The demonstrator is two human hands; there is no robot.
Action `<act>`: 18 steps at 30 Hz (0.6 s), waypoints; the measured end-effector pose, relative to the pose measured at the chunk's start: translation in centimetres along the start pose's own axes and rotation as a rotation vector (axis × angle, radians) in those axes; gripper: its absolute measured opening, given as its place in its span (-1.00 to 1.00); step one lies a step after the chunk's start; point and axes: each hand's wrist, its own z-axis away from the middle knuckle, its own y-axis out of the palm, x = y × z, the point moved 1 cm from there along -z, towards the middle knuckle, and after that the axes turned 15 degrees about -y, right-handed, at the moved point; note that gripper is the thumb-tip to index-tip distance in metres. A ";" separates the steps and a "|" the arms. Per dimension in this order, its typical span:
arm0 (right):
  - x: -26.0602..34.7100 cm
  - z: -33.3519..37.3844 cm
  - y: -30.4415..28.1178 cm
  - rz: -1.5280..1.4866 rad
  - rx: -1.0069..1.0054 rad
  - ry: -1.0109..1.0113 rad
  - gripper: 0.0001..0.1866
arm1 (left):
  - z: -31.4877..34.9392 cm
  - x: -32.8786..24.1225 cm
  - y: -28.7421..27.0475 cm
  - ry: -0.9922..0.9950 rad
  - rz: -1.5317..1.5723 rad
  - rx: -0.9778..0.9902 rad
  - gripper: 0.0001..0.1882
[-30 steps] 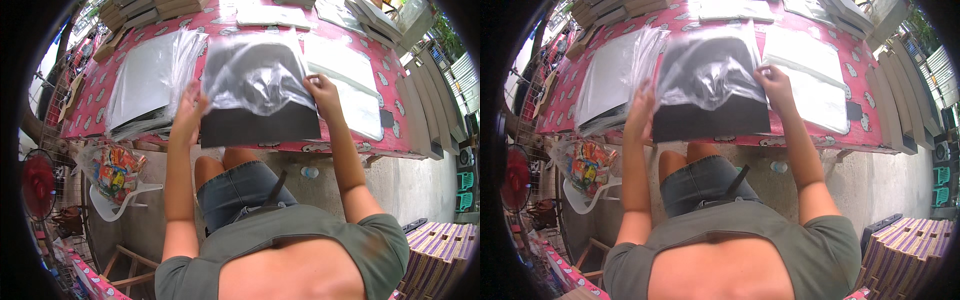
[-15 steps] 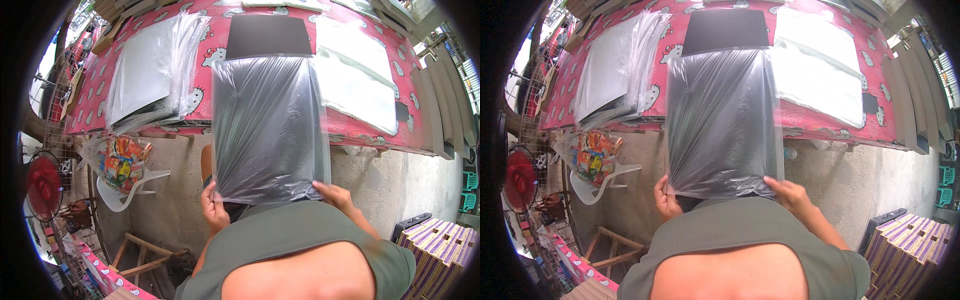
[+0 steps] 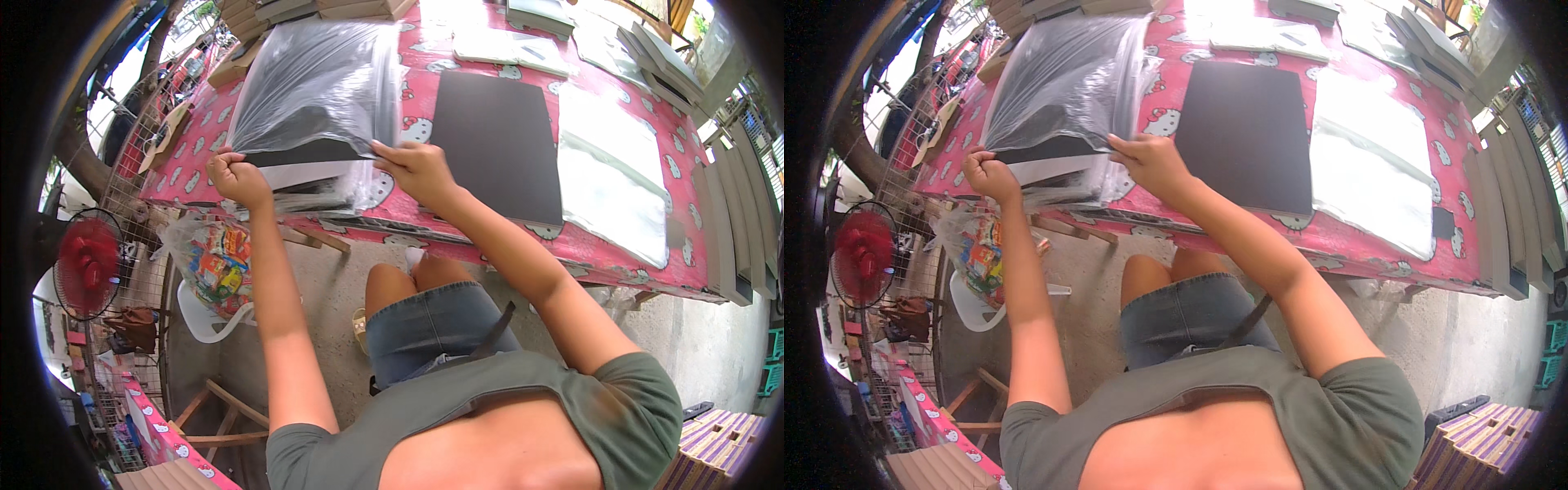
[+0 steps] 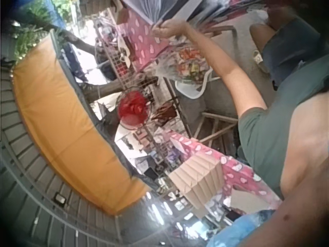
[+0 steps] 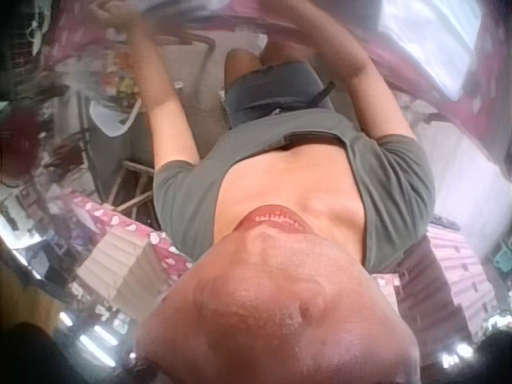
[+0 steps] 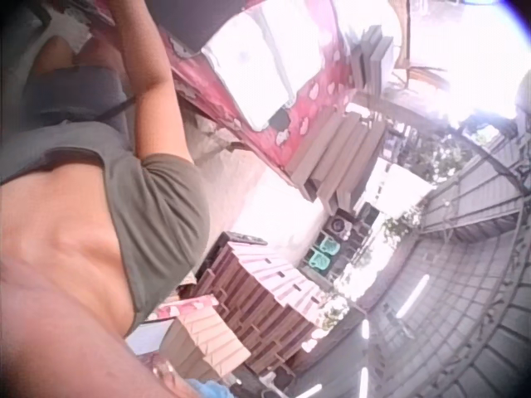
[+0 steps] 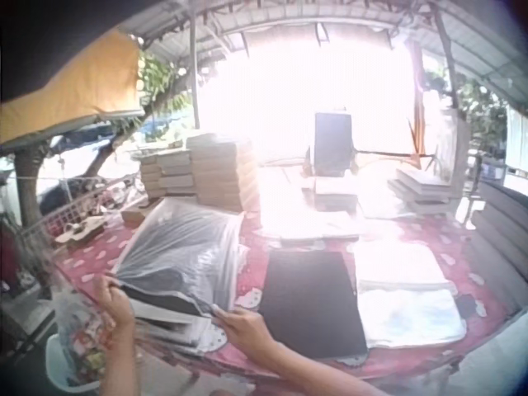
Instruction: The person slides folders into plastic bags by hand and places them in a stack on a table.
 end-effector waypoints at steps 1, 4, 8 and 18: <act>-1.2 -0.9 2.1 -0.058 -0.015 -0.007 -0.76 | -0.7 2.2 0.2 -0.001 -0.060 0.009 -0.88; -3.5 -1.3 7.4 0.019 0.195 0.063 -0.78 | -1.2 8.5 -0.3 0.020 -0.178 0.122 -0.89; -1.8 -2.1 9.0 0.053 0.405 0.122 -0.67 | -0.9 11.4 -2.5 0.022 -0.498 0.219 -0.88; 3.4 6.7 -4.6 -0.066 0.202 0.320 -0.46 | 6.2 -24.6 -4.4 -0.348 1.097 1.816 -0.70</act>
